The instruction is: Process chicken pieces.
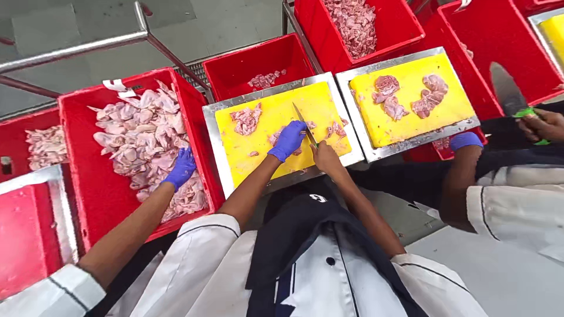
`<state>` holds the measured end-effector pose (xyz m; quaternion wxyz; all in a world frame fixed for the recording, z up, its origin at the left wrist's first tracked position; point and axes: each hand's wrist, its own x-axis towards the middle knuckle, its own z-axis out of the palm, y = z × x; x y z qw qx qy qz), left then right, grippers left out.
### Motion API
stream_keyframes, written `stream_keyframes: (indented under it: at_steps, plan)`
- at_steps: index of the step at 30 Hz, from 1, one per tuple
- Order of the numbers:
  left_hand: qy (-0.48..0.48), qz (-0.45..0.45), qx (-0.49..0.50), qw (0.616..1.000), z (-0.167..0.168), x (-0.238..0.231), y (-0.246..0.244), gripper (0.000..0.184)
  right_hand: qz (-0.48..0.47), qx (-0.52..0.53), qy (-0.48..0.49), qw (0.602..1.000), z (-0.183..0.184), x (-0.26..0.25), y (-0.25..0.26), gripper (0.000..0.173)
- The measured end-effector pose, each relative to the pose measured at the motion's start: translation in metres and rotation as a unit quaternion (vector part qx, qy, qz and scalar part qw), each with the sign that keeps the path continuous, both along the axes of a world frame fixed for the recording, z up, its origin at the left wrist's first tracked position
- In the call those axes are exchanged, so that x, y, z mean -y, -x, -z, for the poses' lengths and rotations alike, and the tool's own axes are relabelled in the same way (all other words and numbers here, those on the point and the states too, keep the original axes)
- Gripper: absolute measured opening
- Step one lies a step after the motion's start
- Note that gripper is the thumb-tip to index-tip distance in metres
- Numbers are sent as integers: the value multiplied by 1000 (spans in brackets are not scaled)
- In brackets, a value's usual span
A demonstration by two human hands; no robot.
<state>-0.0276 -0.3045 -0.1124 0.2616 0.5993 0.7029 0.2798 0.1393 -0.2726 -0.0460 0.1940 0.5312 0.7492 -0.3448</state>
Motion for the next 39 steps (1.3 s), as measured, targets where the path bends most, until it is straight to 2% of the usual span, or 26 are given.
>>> stream_keyframes:
  at_steps: [3, 7, 9, 11, 14, 16, 18, 20, 23, 26, 28, 31, 35, 39]
  plan:
    - [20, -48, 3, 999, -1, 2, -3, 22, 3, -4, 0, 1000, 3, 9, -7, 56]
    - [59, -195, 34, 978, -8, -9, -12, 28, 29, -13, 50, 998, 3, 35, -74, 55]
    - [27, -239, 60, 969, -9, -15, -13, 34, 42, -50, 71, 995, 6, 45, -105, 54]
    - [-12, -194, 63, 979, -10, -19, -16, 34, 80, -121, 56, 988, 7, 56, -128, 50]
    - [58, -15, -9, 998, -13, -21, -35, 32, 179, -193, 34, 964, 6, 68, -143, 46]
    - [87, 38, -27, 995, -17, -21, -39, 33, 197, -192, 21, 961, 6, 66, -141, 43]
    - [72, 2, -1, 997, -24, -9, -27, 33, 188, -175, 10, 966, 4, 65, -140, 43]
    - [27, -86, 16, 996, -36, 16, -3, 30, 166, -164, 1, 972, 4, 63, -141, 44]
    - [20, -178, -23, 983, -31, 55, 32, 37, 139, -157, 2, 978, 11, 66, -145, 47]
    - [110, -130, -50, 984, -22, 59, 27, 65, 121, -157, 16, 980, 20, 60, -141, 48]
    - [138, -62, -59, 987, -23, 52, 6, 75, 91, -154, 24, 984, 20, 53, -133, 51]
    - [154, 25, -58, 986, -23, 48, -23, 60, 50, -142, 24, 988, 11, 40, -122, 52]
    - [131, 49, -66, 988, -13, 61, -34, 36, 55, -143, 33, 988, 7, 34, -123, 52]
    - [119, 75, -76, 987, -11, 71, -35, 29, 71, -145, 32, 986, 11, 39, -141, 51]
